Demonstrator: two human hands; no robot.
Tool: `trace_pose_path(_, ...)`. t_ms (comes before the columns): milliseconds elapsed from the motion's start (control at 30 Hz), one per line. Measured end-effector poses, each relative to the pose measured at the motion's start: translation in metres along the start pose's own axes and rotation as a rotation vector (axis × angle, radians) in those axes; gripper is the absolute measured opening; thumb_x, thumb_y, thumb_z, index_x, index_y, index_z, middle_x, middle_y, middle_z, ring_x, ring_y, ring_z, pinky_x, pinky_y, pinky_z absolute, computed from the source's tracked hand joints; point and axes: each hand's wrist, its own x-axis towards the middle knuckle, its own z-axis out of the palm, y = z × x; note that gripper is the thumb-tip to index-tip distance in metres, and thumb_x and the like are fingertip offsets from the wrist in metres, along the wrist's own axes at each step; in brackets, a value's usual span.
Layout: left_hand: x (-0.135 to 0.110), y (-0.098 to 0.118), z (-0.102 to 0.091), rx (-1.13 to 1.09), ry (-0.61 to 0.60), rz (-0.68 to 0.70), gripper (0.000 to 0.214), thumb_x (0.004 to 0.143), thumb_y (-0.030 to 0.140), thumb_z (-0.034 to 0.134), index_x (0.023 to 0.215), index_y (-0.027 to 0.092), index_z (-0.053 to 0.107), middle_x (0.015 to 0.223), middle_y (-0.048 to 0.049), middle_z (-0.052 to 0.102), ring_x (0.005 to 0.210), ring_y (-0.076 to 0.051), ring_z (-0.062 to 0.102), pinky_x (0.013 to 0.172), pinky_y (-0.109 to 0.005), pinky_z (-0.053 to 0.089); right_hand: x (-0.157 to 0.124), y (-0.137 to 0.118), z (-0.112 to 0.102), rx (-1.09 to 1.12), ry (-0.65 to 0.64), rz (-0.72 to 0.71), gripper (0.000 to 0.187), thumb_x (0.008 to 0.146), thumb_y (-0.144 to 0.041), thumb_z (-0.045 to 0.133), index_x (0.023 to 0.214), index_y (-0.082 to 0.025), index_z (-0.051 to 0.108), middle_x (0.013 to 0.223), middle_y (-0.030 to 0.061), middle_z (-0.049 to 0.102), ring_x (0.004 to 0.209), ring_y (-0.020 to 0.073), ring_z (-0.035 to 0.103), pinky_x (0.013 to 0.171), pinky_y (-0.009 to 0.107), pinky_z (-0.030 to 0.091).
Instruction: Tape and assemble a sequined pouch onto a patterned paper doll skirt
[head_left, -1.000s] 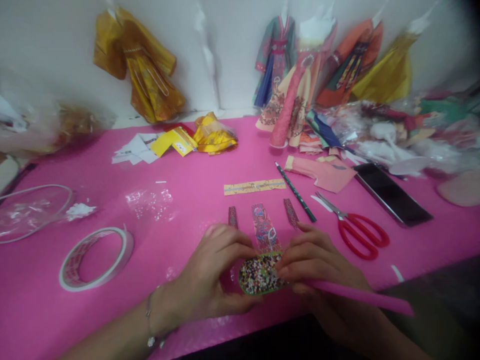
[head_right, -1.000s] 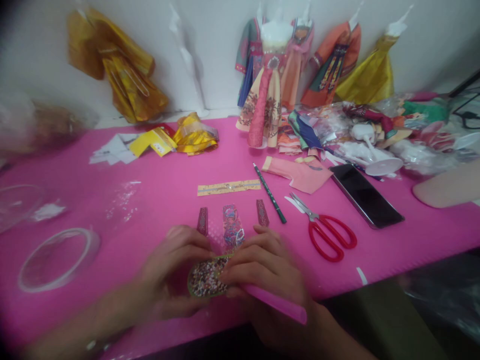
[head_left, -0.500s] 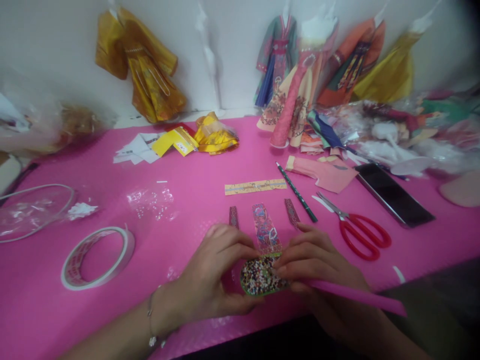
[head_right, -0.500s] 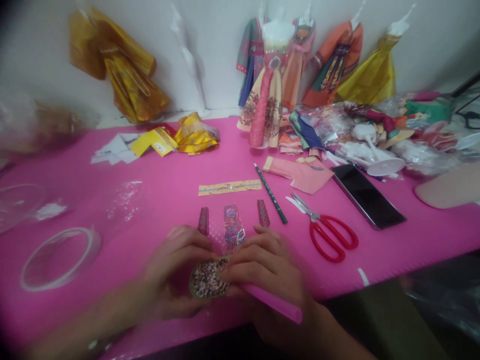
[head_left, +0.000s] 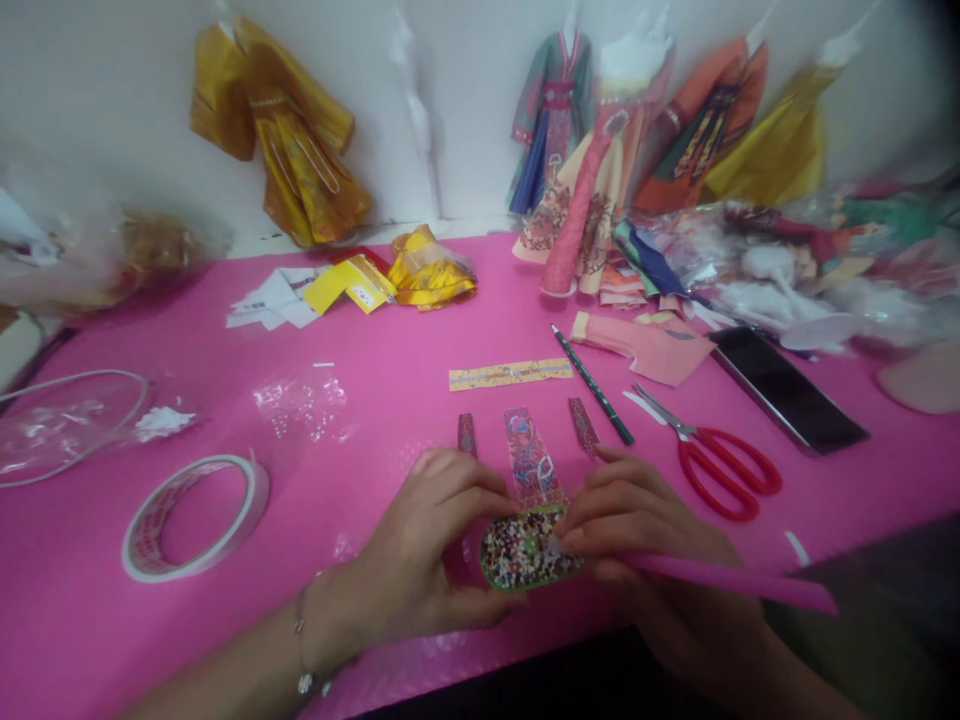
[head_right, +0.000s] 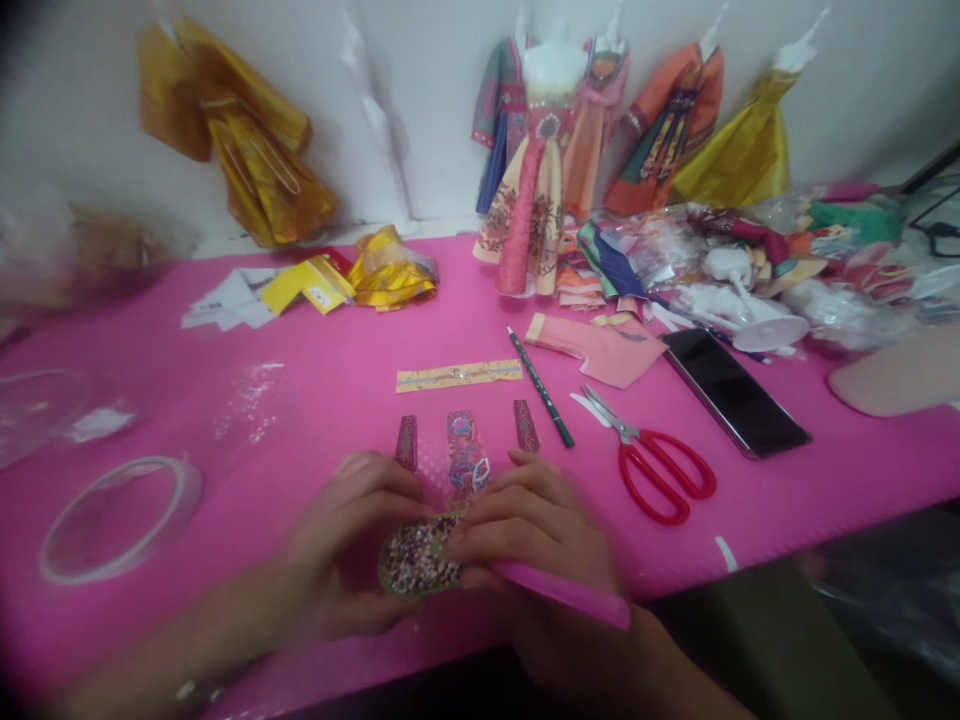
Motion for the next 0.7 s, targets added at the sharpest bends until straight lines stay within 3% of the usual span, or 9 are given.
trace_pose_path(167, 0.001, -0.001, -0.004, 0.052, 0.027, -0.044, 0.047, 0.071, 0.032, 0.081, 0.11, 0.022, 0.058, 0.101, -0.0044, 0.066, 0.093, -0.023, 0.061, 0.084, -0.042, 0.044, -0.006, 0.001, -0.003, 0.107, 0.121, 0.081, 0.022, 0.088, -0.005, 0.053, 0.102, -0.02, 0.062, 0.094, 0.0012, 0.069, 0.095, 0.0192, 0.062, 0.101, 0.043, 0.041)
trace_pose_path(333, 0.001, -0.011, -0.01, 0.199, 0.194, -0.145, 0.034, 0.077, 0.035, 0.076, 0.104, 0.022, 0.061, 0.097, -0.0034, 0.066, 0.091, -0.024, 0.06, 0.08, -0.041, 0.045, -0.007, 0.009, -0.002, 0.175, 0.315, 0.207, 0.024, 0.092, -0.007, 0.05, 0.102, -0.021, 0.065, 0.094, 0.0022, 0.068, 0.094, 0.0201, 0.062, 0.093, 0.041, 0.046)
trace_pose_path(533, 0.0, -0.019, -0.013, 0.276, 0.276, -0.191, 0.03, 0.08, 0.036, 0.073, 0.102, 0.021, 0.06, 0.095, -0.0036, 0.065, 0.091, -0.025, 0.061, 0.079, -0.042, 0.047, -0.008, 0.025, 0.005, 0.161, 0.226, 0.357, 0.015, 0.095, -0.017, 0.055, 0.098, -0.023, 0.067, 0.091, 0.0014, 0.068, 0.092, 0.0184, 0.063, 0.087, 0.036, 0.048)
trace_pose_path(700, 0.001, -0.017, -0.014, 0.274, 0.276, -0.181, 0.026, 0.081, 0.036, 0.071, 0.101, 0.023, 0.059, 0.094, -0.0027, 0.064, 0.09, -0.024, 0.061, 0.078, -0.041, 0.048, -0.007, 0.027, 0.008, 0.099, 0.153, 0.381, 0.012, 0.096, -0.021, 0.055, 0.093, -0.02, 0.066, 0.086, 0.0024, 0.068, 0.087, 0.018, 0.063, 0.084, 0.035, 0.048)
